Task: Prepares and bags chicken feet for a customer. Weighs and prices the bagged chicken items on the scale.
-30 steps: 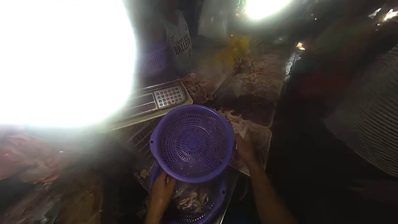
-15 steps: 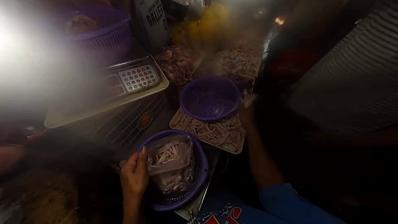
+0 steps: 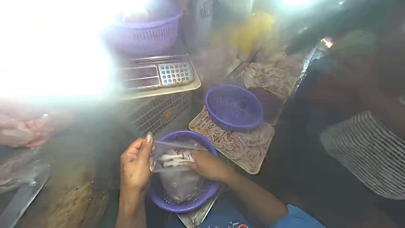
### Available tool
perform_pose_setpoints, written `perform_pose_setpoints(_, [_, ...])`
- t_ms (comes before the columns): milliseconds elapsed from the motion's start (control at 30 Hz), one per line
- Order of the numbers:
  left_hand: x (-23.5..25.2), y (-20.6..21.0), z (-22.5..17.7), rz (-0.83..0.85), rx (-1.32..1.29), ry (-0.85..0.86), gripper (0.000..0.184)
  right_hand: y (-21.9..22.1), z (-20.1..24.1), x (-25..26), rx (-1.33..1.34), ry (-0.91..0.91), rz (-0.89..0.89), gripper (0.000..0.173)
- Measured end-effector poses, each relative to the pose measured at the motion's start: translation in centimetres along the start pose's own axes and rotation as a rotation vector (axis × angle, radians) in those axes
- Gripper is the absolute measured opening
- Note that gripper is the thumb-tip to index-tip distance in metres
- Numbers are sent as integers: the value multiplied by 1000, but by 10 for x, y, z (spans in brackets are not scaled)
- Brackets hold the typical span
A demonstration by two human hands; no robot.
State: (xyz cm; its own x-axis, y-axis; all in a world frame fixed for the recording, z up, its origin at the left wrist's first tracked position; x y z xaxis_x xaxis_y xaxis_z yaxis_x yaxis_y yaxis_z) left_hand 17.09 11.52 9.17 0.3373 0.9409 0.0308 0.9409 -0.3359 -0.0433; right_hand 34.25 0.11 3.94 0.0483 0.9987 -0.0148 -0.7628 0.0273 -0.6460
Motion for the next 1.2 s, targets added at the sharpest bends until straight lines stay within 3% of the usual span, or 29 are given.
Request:
perform_pose_setpoints(67, [-4, -19, 3, -26, 27, 7, 29, -14, -4, -4, -121, 22, 69, 63])
perform_pose_setpoints(167, [-1, -38, 13, -97, -22, -50, 29, -34, 17, -17, -201, -294, 36, 80])
perform_pose_setpoints(267, [24, -23, 0, -91, -162, -146, 28, -43, 23, 16, -372, -371, -81, 95])
perform_pose_setpoints(333, [28, 6, -26, 12, -134, -120, 28, -46, 20, 47, -332, -358, -114, 77])
perform_pose_setpoints(400, [22, 28, -57, 104, -62, 4, 31, -58, 32, 56, -274, -475, -253, 32])
perform_pose_setpoints(433, [17, 28, -69, 113, -63, 87, 31, -68, 42, 50, -245, -547, -353, 23])
perform_pose_setpoints(533, [4, -7, -83, 62, -155, 442, 25, -102, 66, 23, -46, -642, -514, 24])
perform_pose_setpoints(600, [-6, -28, -63, 61, -166, 608, 19, -100, 69, 9, 37, -665, -478, 27])
perform_pose_setpoints(667, [-10, -28, -26, 174, -203, 643, 20, -81, 67, 9, 22, -665, -358, 33])
perform_pose_setpoints(700, [-11, -20, -2, 239, -233, 591, 36, -66, 65, 13, -5, -661, -285, 34])
perform_pose_setpoints(733, [-13, -9, 24, 296, -226, 500, 64, -49, 64, 18, -25, -666, -208, 32])
perform_pose_setpoints(767, [-19, 6, 49, 333, -152, 391, 94, -34, 64, 22, -21, -688, -115, 31])
perform_pose_setpoints(800, [-26, 21, 72, 349, -33, 287, 114, -23, 68, 26, 10, -733, -5, 28])
perform_pose_setpoints(833, [-31, 36, 91, 337, 97, 209, 115, -19, 74, 30, 42, -796, 114, 26])
perform_pose_setpoints(900, [-37, 63, 111, 313, 381, 178, 73, -28, 85, 45, 119, -851, 322, 23])
perform_pose_setpoints(967, [-38, 91, 124, 368, 744, 206, 36, -63, 80, 79, 194, -727, 285, 35])
perform_pose_setpoints(1033, [-41, 110, 131, 377, 984, 299, 28, -110, 52, 127, -21, -472, -141, 37])
perform_pose_setpoints(1100, [-45, 117, 134, 362, 1083, 346, 26, -139, 22, 168, -447, -170, -477, 47])
perform_pose_setpoints(1200, [-45, 111, 139, 353, 1098, 356, 23, -137, -5, 198, -713, 38, -521, 54])
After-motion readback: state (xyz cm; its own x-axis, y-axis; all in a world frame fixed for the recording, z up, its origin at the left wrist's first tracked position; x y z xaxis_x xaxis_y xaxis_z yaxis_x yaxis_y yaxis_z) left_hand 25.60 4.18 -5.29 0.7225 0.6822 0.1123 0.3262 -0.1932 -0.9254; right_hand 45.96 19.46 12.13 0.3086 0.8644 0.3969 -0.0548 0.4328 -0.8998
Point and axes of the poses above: each hand's wrist, its own x-axis towards the middle knuckle, its own y-axis out of the palm, z = x × y, the point moved 7 cm from there along x, towards the middle knuckle, and after that the axes turned 4 degrees about -y, right-handed, at the moved point
